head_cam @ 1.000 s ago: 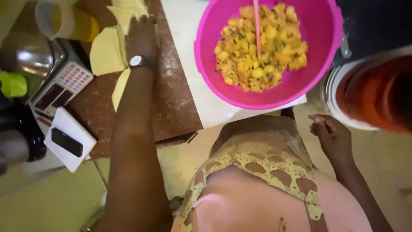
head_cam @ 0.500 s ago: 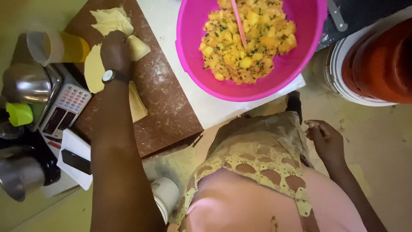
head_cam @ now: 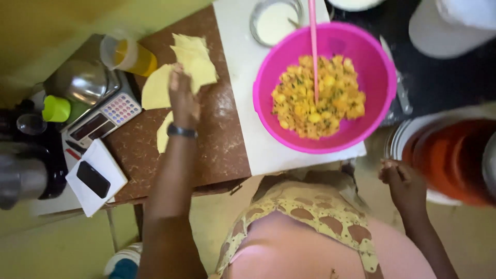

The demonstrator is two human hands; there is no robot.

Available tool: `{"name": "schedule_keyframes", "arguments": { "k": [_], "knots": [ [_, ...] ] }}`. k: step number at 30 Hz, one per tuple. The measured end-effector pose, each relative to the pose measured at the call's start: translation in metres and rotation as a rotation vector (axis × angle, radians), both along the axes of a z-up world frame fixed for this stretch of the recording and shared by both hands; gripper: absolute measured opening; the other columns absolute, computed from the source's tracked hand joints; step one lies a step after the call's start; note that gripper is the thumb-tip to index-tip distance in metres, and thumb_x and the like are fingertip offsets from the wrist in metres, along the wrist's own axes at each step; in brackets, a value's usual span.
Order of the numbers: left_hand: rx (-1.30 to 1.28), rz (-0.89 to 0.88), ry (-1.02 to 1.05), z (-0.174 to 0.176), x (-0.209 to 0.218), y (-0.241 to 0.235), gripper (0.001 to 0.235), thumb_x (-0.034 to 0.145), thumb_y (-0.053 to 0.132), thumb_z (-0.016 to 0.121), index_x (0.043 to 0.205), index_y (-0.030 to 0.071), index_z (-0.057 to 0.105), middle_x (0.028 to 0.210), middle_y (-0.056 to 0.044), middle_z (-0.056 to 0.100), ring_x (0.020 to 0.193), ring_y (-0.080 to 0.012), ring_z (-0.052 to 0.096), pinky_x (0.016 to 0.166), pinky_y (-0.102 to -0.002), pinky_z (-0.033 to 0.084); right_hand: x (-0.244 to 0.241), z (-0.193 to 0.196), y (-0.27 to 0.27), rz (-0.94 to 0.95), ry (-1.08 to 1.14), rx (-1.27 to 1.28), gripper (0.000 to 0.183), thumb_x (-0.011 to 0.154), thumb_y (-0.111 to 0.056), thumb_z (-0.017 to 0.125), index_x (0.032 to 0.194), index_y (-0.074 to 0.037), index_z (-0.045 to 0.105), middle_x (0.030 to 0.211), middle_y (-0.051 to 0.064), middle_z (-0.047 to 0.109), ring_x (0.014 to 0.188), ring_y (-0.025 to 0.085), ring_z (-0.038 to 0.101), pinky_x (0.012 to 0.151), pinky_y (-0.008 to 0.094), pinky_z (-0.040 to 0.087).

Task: The person folds triangular pastry wrappers, scoops a yellow filling into them with a spoon, and seals the edges to form samosas. They repeat this process multiple times, placing the finished samosas on the counter.

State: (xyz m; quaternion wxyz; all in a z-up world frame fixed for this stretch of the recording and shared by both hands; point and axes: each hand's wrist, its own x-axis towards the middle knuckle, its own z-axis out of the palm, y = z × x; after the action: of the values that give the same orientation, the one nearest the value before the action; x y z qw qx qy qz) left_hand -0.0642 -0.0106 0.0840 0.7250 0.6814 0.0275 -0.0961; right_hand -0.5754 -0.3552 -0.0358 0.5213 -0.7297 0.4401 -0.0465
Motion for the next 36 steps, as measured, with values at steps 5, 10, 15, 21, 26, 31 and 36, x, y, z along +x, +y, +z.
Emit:
{"name": "schedule_keyframes", "arguments": {
  "k": [5, 10, 15, 21, 26, 31, 36],
  "knots": [
    [-0.386, 0.041, 0.169, -0.030, -0.083, 0.015, 0.069, 0.110, 0.016, 0.069, 0.174, 0.016, 0.042, 0.122, -0.001, 0.064, 0.092, -0.0105, 0.066, 0.098, -0.043, 0.075, 0.036, -0.047, -0.036, 0.548, 0.174, -0.028, 0.035, 0.111, -0.026, 0.064, 0.129, -0.015, 0.092, 0.137, 0.016, 0.088, 0.129, 0.043, 0.078, 0.110, 0.059, 0.056],
    [-0.745, 0.314, 0.329, -0.103, -0.254, 0.054, 0.044, 0.108, 0.033, 0.068, 0.152, 0.026, 0.069, 0.157, -0.011, 0.076, 0.129, -0.0275, 0.081, 0.108, -0.062, 0.070, 0.113, 0.078, -0.004, 1.174, 0.262, -0.015, 0.039, 0.108, -0.018, 0.067, 0.143, -0.006, 0.078, 0.149, 0.029, 0.076, 0.142, 0.054, 0.068, 0.124, 0.068, 0.049],
    [-0.700, 0.649, 0.535, -0.126, -0.435, 0.045, 0.029, 0.112, 0.030, 0.071, 0.138, 0.019, 0.078, 0.144, -0.014, 0.083, 0.113, -0.0298, 0.085, 0.076, -0.051, 0.075, 0.096, -0.106, -0.004, 1.347, 0.383, 0.301, 0.068, 0.110, -0.061, 0.060, 0.158, -0.015, 0.074, 0.156, 0.020, 0.077, 0.151, 0.043, 0.065, 0.134, 0.056, 0.044],
    [-0.584, 0.802, 0.625, -0.142, -0.527, 0.046, 0.029, 0.112, 0.030, 0.069, 0.138, 0.020, 0.075, 0.148, -0.008, 0.081, 0.114, -0.0271, 0.082, 0.085, -0.050, 0.072, 0.085, -0.367, 0.014, 0.849, 0.462, 0.660, 0.071, 0.112, -0.054, 0.064, 0.170, -0.012, 0.057, 0.159, 0.030, 0.065, 0.143, 0.044, 0.070, 0.119, 0.058, 0.057],
    [0.013, 0.487, 0.252, -0.137, -0.587, 0.081, 0.045, 0.112, 0.019, 0.067, 0.155, 0.008, 0.062, 0.156, -0.021, 0.071, 0.137, -0.0360, 0.071, 0.109, -0.052, 0.061, 0.112, -0.545, 0.014, 0.809, 0.504, 0.649, 0.048, 0.102, -0.033, 0.069, 0.139, -0.004, 0.065, 0.102, 0.010, 0.060, 0.097, 0.027, 0.070, 0.087, 0.048, 0.061],
    [-0.367, 0.858, 0.667, -0.124, -0.608, 0.105, 0.014, 0.104, 0.032, 0.080, 0.107, 0.018, 0.080, 0.111, -0.006, 0.085, 0.100, -0.0226, 0.080, 0.080, -0.041, 0.063, 0.133, -0.581, 0.026, 0.035, 0.328, 0.877, 0.031, 0.095, -0.030, 0.077, 0.105, -0.020, 0.050, 0.085, 0.001, 0.042, 0.077, 0.017, 0.049, 0.068, 0.035, 0.040],
    [-0.297, 1.094, 0.829, -0.138, -0.667, 0.137, 0.010, 0.103, 0.026, 0.081, 0.106, 0.020, 0.074, 0.119, -0.006, 0.082, 0.114, -0.0301, 0.077, 0.097, -0.051, 0.058, 0.138, -0.602, 0.048, -0.351, 0.330, 1.000, 0.025, 0.106, -0.022, 0.069, 0.124, -0.007, 0.077, 0.154, 0.015, 0.082, 0.144, 0.043, 0.074, 0.083, 0.047, 0.053]
  ]
}}
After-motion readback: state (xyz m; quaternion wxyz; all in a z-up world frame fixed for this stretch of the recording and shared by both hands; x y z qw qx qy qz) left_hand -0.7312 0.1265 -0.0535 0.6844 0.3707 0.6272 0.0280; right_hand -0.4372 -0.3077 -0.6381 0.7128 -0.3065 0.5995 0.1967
